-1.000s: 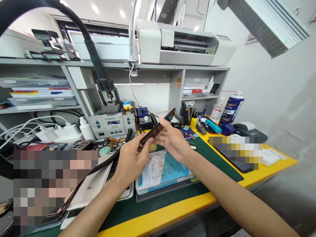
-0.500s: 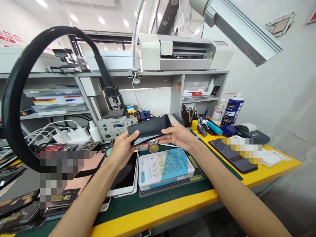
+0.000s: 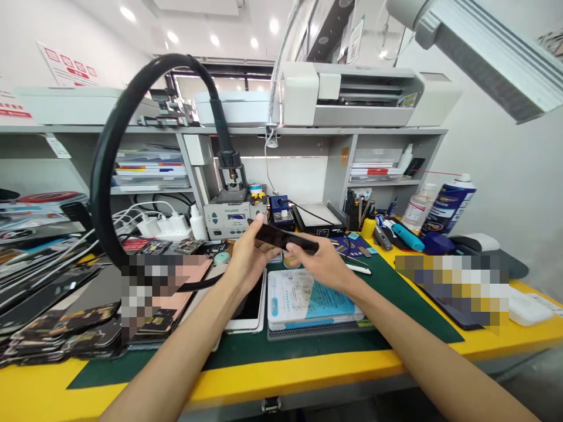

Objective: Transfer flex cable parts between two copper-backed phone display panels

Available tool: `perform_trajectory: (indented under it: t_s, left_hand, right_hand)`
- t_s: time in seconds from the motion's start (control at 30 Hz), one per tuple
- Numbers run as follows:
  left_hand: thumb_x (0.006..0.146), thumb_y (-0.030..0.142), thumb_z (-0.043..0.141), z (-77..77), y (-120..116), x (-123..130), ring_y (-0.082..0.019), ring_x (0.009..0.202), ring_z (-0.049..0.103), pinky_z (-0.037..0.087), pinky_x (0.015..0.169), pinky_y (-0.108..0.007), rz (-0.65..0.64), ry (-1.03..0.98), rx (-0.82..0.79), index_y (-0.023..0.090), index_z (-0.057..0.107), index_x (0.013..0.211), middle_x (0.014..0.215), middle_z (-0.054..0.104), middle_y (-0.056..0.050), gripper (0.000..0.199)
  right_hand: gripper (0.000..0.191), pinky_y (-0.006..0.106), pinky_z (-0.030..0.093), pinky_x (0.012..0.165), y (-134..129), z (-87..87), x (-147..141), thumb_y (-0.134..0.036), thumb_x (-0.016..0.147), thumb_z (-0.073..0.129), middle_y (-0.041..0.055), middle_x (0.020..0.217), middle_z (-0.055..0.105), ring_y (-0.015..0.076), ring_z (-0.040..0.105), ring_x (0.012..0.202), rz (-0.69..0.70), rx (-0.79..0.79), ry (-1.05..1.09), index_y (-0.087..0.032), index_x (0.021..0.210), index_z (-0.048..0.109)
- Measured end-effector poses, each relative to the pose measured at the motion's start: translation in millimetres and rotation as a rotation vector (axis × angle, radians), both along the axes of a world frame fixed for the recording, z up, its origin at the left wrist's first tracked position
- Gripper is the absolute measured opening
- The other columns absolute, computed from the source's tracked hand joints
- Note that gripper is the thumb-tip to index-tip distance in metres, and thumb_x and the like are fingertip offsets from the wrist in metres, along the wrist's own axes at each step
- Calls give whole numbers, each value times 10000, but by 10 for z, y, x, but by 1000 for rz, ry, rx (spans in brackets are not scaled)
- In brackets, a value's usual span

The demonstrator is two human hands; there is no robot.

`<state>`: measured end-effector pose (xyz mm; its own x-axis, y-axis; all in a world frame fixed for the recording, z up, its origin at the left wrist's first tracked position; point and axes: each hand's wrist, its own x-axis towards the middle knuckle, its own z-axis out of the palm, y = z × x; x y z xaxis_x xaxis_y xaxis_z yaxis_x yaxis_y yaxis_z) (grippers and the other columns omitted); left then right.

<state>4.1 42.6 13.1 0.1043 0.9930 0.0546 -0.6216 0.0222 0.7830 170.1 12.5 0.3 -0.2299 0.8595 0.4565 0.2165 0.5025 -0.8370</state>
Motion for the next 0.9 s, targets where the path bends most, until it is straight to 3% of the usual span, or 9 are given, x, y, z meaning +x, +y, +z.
perform_trajectory:
  t_s: [0.1, 0.17, 0.3, 0.4, 0.47, 0.57, 0.73, 0.9]
  left_hand:
    - [732, 281, 745, 22, -22, 23, -171, 584, 641, 578, 604, -314, 4, -99, -110, 170, 552, 784, 652, 622, -27, 229]
    - [696, 142, 649, 19, -26, 25, -155, 529, 616, 547, 558, -275, 55, -121, -140, 178, 528, 800, 599, 583, 4, 164]
    - [608, 78, 506, 6, -69, 37, -136, 496, 603, 548, 587, -273, 188, -145, -72, 205, 509, 978, 601, 544, 61, 391]
    - [597, 87, 493, 11, -144, 70, -139, 550, 629, 573, 683, -320, 240, -144, 161, 226, 512, 1078, 677, 562, 67, 501]
    - [605, 93, 498, 20, -191, 88, -138, 612, 646, 576, 753, -342, 222, -151, 314, 241, 536, 1107, 748, 591, 57, 524]
    - [629, 113, 501, 39, -224, 80, -171, 778, 693, 563, 844, -364, 151, -112, 407, 258, 571, 1157, 872, 662, 29, 552]
    - [713, 195, 634, 70, -192, 49, -243, 922, 713, 564, 861, -365, 61, 32, 228, 175, 659, 1142, 985, 755, -45, 430]
    - [822, 344, 691, 88, -143, 90, -243, 885, 726, 598, 814, -367, -22, -23, 46, 124, 689, 1062, 1004, 760, -116, 326]
  right_hand:
    - [348, 414, 502, 1010, -61, -44, -67, -200, 957, 534, 84, 1230, 678, 239, 624, 1149, 30, 360, -227, -199, 1286, 649]
    - [381, 401, 462, 1043, -105, -49, -86, -146, 935, 518, 95, 1258, 657, 229, 597, 1179, 34, 439, -312, -193, 1292, 643]
    - [556, 451, 421, 1060, -194, -6, -90, -166, 849, 610, 141, 1375, 547, 283, 517, 1262, 73, 245, -438, -175, 1399, 535]
    - [750, 479, 428, 1038, -245, 34, -109, -281, 831, 679, 153, 1484, 422, 322, 453, 1312, 160, 47, -444, -189, 1508, 368]
    - [790, 466, 440, 1021, -273, 43, -147, -324, 827, 696, 147, 1488, 410, 321, 443, 1312, 158, 25, -389, -200, 1516, 329]
    - [786, 464, 424, 1030, -306, 28, -226, -360, 822, 701, 146, 1451, 439, 323, 438, 1303, 18, 126, -344, -213, 1504, 338]
    - [939, 480, 434, 1008, -301, -18, -280, -545, 748, 753, 155, 1433, 450, 347, 454, 1285, -241, 238, -337, -239, 1521, 314]
    - [875, 420, 478, 969, -222, -26, -242, -561, 758, 756, 142, 1385, 513, 308, 541, 1200, -294, 168, -234, -209, 1464, 377]
